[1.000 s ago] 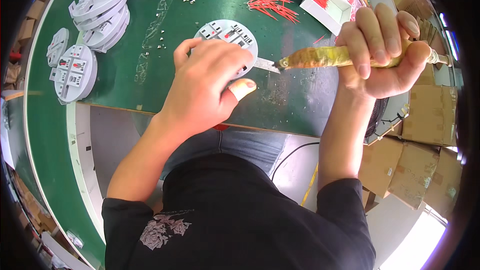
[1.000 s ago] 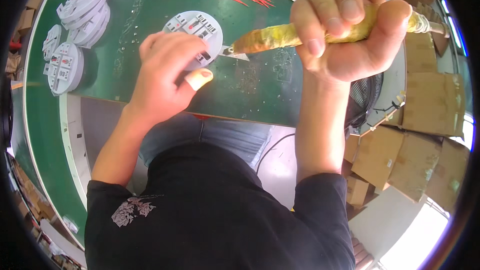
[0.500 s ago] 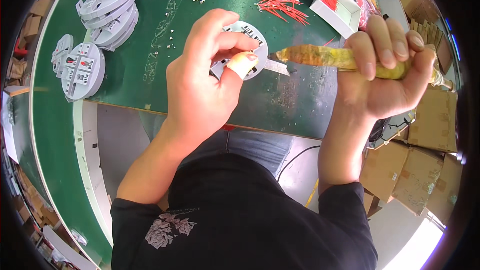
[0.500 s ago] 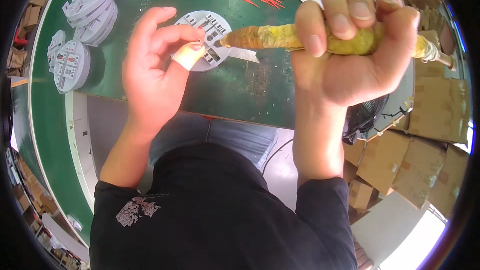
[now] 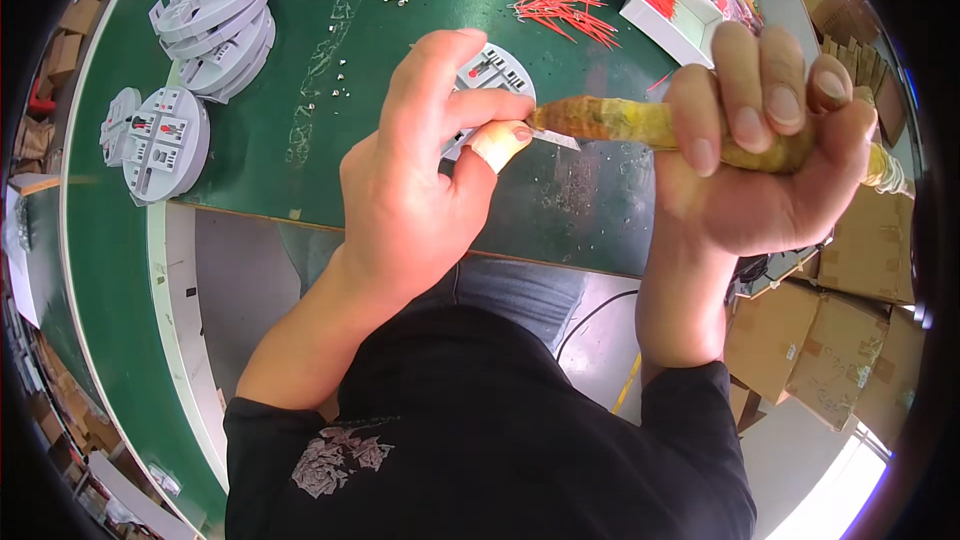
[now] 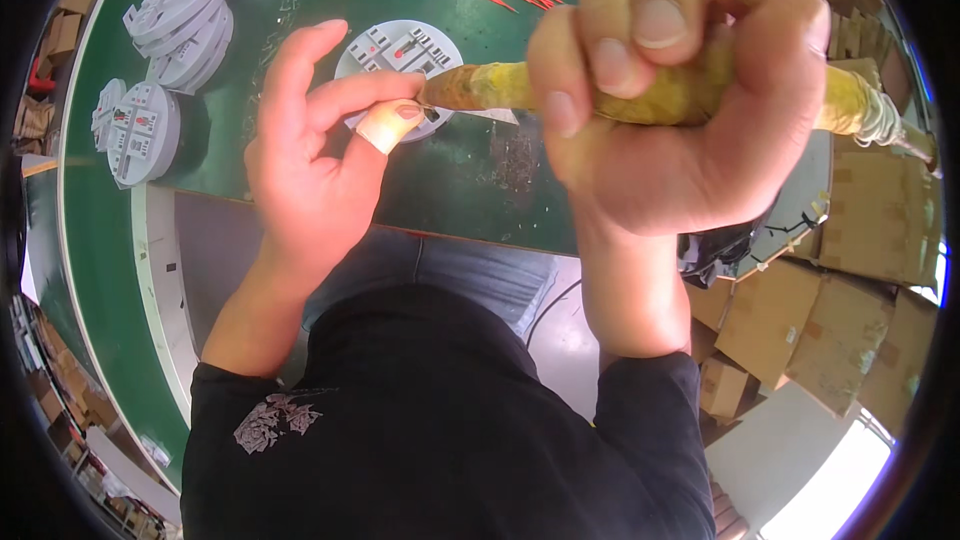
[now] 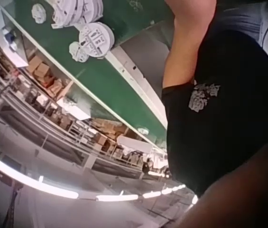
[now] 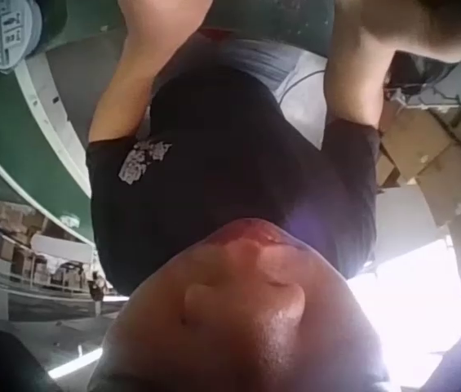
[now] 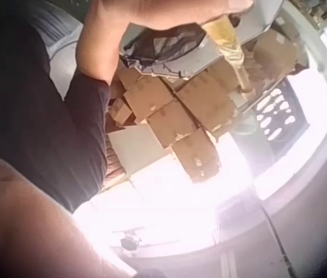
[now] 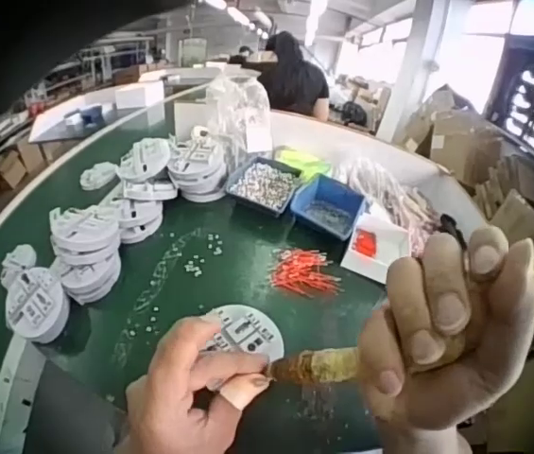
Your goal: The worker is assembling electronic components into circular plastic bases using an electric screwdriver at a factory workbench.
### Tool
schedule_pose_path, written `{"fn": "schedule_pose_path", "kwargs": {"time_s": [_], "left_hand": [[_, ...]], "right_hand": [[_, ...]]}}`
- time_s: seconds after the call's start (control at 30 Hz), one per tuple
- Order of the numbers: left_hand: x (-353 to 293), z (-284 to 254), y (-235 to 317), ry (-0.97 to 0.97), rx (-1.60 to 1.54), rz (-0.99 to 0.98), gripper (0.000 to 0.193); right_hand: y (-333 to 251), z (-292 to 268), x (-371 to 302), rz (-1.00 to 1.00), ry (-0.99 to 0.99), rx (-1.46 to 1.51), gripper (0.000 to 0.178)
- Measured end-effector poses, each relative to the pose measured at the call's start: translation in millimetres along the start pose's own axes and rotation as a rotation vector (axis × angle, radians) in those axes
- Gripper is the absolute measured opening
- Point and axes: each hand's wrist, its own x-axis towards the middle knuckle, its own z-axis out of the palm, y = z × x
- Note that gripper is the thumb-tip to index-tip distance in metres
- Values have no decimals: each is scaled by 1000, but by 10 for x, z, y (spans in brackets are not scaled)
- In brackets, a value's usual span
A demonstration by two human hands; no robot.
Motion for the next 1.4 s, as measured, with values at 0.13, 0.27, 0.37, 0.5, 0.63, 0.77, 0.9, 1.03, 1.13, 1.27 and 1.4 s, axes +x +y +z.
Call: {"fn": "schedule_pose_path", "kwargs": {"time_s": [0.13,0.27,0.37,0.5,0.63,0.77,0.9,1.03,1.13,1.27,1.4], "left_hand": [[36,-47,19,10,-14,-55,83],[56,-105,-125,-191,373,-75,97],[73,-102,-241,-299,342,-43,95],[46,-125,-251,-388,290,-22,92],[77,-101,-241,-421,254,-60,88],[89,-109,-222,-454,284,-93,85],[81,-120,-210,-465,303,-114,85],[101,-141,-202,-479,284,-142,85],[85,-79,-239,-464,251,-167,86],[41,-50,-216,-422,242,-174,87],[96,-122,-149,-329,291,-144,86]], "right_hand": [[51,-92,-21,9,-16,12,31],[12,-265,24,49,4,74,31],[-34,-298,57,99,-40,36,31],[23,-295,84,140,-113,-26,33],[156,-235,104,150,-184,-79,37],[337,-175,114,171,-188,-86,39],[545,-121,75,201,-186,-103,35],[622,-4,178,204,-286,-357,29],[716,127,146,159,-205,-552,26],[776,324,67,92,105,-719,25],[406,424,257,-46,209,-549,25]]}}
